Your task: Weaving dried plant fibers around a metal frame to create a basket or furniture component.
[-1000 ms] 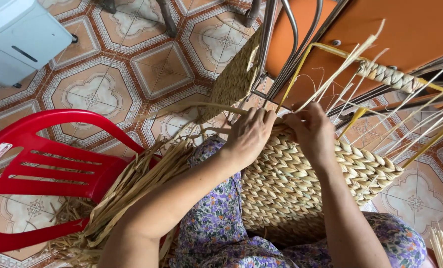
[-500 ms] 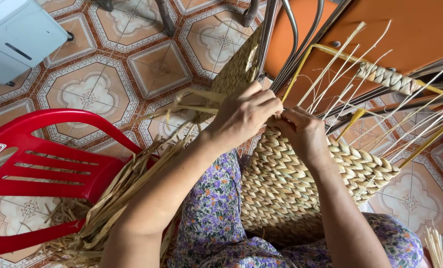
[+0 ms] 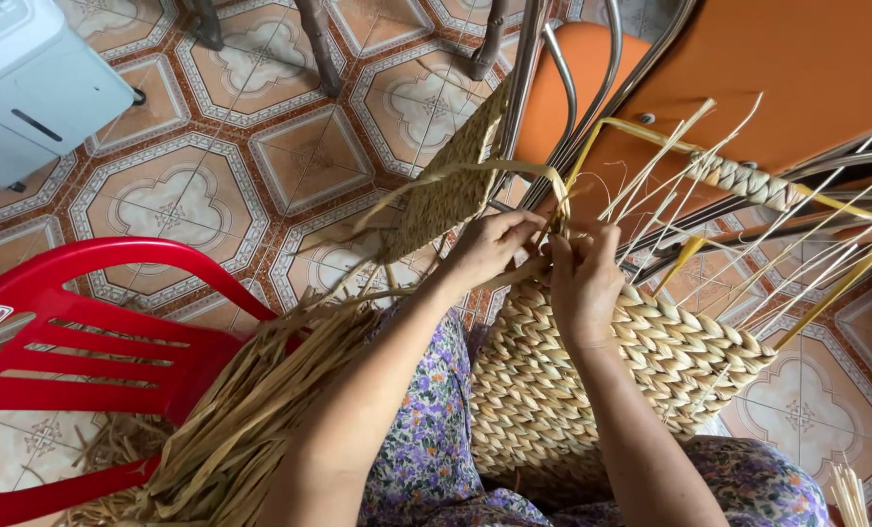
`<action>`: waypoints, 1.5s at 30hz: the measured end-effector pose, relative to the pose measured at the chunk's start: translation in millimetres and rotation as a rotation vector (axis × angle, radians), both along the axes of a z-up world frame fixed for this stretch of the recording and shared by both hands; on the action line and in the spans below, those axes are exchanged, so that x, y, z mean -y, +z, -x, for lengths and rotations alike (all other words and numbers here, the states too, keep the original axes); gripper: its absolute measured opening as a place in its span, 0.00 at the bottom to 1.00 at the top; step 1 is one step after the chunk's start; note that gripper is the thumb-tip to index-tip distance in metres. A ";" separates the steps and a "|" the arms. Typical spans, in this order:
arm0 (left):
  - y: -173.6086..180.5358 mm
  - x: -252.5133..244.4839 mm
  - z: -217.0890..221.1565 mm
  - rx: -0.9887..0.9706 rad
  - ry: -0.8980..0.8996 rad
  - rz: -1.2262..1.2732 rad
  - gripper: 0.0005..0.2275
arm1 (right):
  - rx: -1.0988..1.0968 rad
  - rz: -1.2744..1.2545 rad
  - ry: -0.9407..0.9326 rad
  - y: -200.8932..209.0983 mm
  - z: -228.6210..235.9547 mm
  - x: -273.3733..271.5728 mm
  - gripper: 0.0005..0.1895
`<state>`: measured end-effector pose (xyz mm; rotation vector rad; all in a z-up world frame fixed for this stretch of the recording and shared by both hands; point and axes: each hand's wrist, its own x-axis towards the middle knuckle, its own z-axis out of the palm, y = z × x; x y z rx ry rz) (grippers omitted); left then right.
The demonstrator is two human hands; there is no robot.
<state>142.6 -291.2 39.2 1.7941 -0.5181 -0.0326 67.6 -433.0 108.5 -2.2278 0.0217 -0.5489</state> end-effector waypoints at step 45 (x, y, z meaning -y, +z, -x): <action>22.0 -94.0 1.6 -0.663 0.536 1.123 0.20 | 0.069 0.224 0.079 23.4 81.8 80.2 0.07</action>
